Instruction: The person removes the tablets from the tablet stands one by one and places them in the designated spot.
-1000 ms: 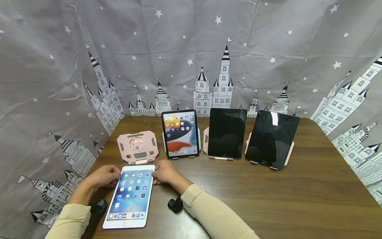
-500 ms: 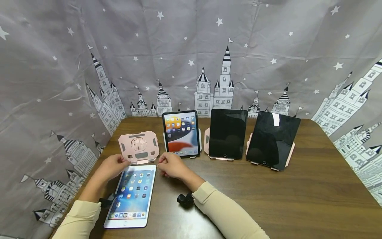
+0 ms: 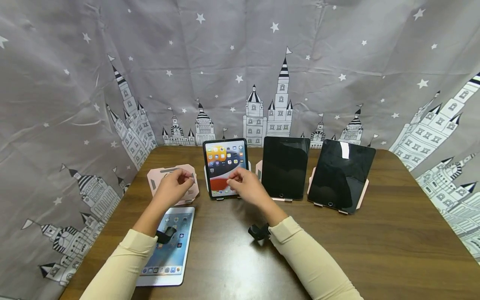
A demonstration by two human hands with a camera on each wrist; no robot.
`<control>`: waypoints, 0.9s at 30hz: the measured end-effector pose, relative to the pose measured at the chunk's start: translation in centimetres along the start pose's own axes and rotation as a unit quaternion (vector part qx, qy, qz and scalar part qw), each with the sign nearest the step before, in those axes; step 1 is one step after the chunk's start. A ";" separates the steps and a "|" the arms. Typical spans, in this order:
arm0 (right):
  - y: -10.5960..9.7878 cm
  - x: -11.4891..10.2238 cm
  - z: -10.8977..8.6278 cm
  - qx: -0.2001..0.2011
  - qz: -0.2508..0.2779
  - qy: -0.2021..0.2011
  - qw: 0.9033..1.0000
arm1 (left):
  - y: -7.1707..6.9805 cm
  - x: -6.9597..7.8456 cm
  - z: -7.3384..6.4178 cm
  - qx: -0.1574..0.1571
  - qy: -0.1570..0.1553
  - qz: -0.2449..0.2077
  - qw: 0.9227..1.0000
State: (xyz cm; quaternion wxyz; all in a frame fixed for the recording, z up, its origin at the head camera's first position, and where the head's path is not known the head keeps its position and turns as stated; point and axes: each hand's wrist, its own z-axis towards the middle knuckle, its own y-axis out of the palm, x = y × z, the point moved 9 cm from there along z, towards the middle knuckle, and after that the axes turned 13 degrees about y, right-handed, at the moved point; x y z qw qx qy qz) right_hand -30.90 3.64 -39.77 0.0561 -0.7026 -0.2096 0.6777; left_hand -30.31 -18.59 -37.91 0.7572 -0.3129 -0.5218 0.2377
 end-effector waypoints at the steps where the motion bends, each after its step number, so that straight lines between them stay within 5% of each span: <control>1: -0.6 -0.2 0.1 0.009 -0.002 -0.004 1.000 | 0.1 0.2 0.3 0.011 0.002 -0.009 1.000; 13: -5.9 -2.0 1.2 0.117 -0.075 -0.007 0.990 | 0.5 0.4 3.0 0.068 -0.026 -0.068 0.995; 19: -7.0 -2.9 1.7 0.140 -0.095 -0.021 0.985 | 0.8 1.5 4.2 0.086 -0.022 -0.085 0.992; 27: -7.6 -3.3 2.3 0.156 -0.119 -0.014 0.980 | 0.5 2.3 5.2 0.150 -0.017 -0.110 0.982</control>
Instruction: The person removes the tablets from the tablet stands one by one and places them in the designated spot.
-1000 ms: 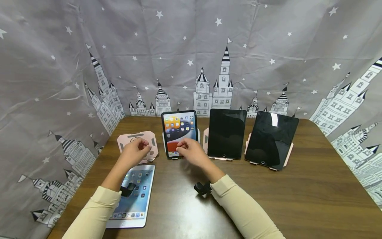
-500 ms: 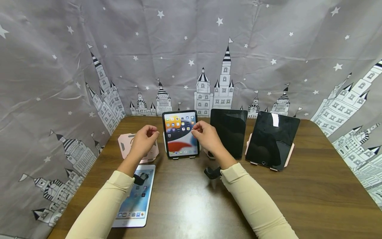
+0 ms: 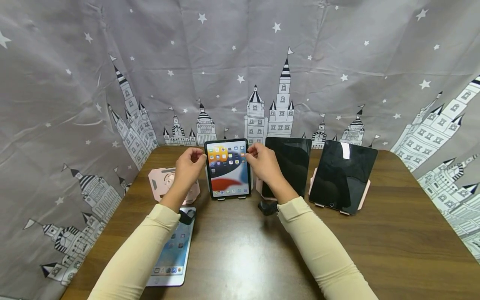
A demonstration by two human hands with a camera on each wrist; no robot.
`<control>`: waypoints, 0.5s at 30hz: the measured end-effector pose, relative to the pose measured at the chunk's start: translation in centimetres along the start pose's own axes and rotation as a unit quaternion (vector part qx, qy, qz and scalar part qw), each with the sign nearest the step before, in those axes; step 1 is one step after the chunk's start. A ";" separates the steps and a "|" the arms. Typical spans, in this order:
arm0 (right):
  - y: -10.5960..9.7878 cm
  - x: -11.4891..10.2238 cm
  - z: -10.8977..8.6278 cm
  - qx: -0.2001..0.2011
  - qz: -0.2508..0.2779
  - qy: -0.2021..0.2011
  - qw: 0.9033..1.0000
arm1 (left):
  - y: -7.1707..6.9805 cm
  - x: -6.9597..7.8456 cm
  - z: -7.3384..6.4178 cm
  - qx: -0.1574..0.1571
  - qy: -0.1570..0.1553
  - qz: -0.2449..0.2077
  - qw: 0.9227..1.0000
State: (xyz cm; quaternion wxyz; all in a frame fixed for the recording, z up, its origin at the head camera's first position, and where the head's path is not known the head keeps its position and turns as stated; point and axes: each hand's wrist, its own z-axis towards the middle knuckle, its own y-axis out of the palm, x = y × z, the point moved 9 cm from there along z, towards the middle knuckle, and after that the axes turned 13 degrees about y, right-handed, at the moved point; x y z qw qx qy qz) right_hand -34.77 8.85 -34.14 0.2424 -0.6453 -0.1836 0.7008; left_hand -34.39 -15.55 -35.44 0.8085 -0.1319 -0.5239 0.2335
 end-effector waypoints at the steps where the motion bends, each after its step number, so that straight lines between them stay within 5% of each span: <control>1: 0.0 0.0 0.1 0.002 -0.001 0.002 1.000 | 0.1 -0.1 0.1 0.002 -0.002 0.000 1.000; 15: -0.6 0.1 1.1 0.041 -0.003 0.004 0.999 | 0.9 -0.7 0.9 0.007 -0.033 -0.009 0.999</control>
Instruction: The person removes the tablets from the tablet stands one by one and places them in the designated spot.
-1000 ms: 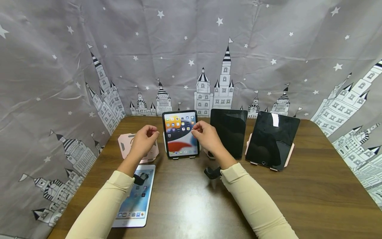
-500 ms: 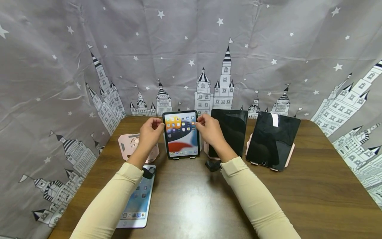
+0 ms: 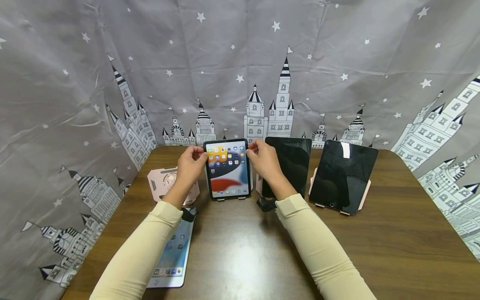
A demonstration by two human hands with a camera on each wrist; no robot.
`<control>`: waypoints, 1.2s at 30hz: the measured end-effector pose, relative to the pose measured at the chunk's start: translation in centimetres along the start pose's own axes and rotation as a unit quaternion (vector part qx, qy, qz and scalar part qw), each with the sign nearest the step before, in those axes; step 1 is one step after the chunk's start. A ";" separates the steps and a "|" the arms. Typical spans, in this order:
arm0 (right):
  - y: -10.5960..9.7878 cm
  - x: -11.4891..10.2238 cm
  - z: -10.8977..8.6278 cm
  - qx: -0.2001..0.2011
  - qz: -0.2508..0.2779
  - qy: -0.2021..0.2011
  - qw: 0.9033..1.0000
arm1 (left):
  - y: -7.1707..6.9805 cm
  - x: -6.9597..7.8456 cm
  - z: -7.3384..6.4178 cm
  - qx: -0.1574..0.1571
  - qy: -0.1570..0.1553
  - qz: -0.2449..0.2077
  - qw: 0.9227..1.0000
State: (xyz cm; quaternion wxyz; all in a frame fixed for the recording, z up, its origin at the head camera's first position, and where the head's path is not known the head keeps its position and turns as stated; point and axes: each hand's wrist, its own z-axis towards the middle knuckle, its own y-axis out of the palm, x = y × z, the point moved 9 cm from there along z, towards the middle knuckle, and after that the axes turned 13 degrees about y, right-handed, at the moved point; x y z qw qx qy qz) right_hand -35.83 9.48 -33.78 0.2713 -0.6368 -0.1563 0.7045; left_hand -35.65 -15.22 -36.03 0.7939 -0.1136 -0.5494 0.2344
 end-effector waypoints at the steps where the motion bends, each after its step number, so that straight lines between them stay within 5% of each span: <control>1: 0.0 0.0 0.0 0.002 -0.004 -0.001 1.000 | 0.0 0.0 0.1 0.001 0.000 0.001 1.000; 23: 0.9 0.0 0.2 0.044 -0.046 -0.025 0.998 | 0.2 0.3 -0.4 0.045 0.034 -0.008 0.998; 36: 0.8 0.2 -0.3 0.052 0.002 -0.038 0.998 | 0.1 0.0 -0.6 0.034 0.009 -0.034 0.999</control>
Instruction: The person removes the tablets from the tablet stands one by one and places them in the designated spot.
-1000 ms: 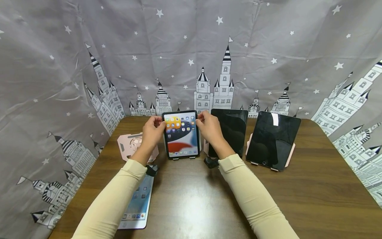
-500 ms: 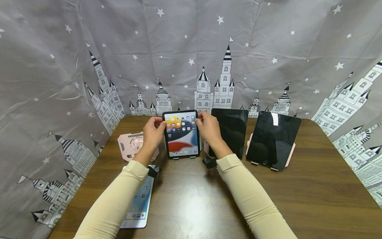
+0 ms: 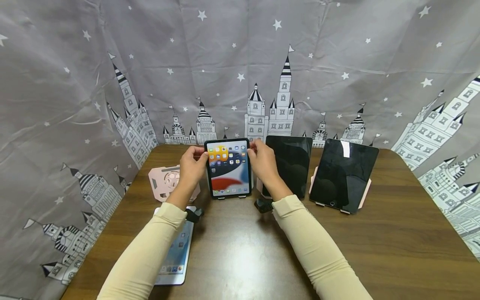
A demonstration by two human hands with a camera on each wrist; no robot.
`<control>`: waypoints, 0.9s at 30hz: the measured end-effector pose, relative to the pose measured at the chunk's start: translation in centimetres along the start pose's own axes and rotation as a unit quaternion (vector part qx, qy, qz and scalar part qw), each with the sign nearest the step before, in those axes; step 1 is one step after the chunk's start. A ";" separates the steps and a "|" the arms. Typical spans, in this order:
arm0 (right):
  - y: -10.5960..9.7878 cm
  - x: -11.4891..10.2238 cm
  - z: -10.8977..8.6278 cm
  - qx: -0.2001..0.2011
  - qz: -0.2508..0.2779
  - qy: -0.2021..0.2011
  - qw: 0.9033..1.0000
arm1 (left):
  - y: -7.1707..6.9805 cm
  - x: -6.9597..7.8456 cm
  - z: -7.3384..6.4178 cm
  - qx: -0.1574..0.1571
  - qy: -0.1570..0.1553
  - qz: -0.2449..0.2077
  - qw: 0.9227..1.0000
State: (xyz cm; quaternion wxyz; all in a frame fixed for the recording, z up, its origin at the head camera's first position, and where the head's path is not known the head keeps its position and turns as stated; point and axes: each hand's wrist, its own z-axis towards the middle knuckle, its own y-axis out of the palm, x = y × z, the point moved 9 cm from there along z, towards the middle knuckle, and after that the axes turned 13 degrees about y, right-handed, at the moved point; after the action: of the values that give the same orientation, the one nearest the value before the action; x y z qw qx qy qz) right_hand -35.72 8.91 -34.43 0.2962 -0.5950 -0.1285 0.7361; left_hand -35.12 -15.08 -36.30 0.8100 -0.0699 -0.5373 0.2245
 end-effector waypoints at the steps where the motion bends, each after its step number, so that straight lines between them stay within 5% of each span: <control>1: 0.0 0.0 0.0 -0.002 0.003 0.001 1.000 | 0.0 0.0 -0.1 0.001 -0.001 -0.003 1.000; 27: -0.8 0.5 -1.6 -0.029 0.051 0.022 0.998 | -0.7 1.3 -1.4 0.007 -0.012 -0.046 0.999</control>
State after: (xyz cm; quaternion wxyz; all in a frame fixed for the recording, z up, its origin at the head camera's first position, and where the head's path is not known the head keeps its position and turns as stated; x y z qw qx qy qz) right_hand -34.06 9.58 -34.85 0.2437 -0.6254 -0.1123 0.7327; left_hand -33.18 -14.97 -35.50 0.8133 -0.0367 -0.5483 0.1909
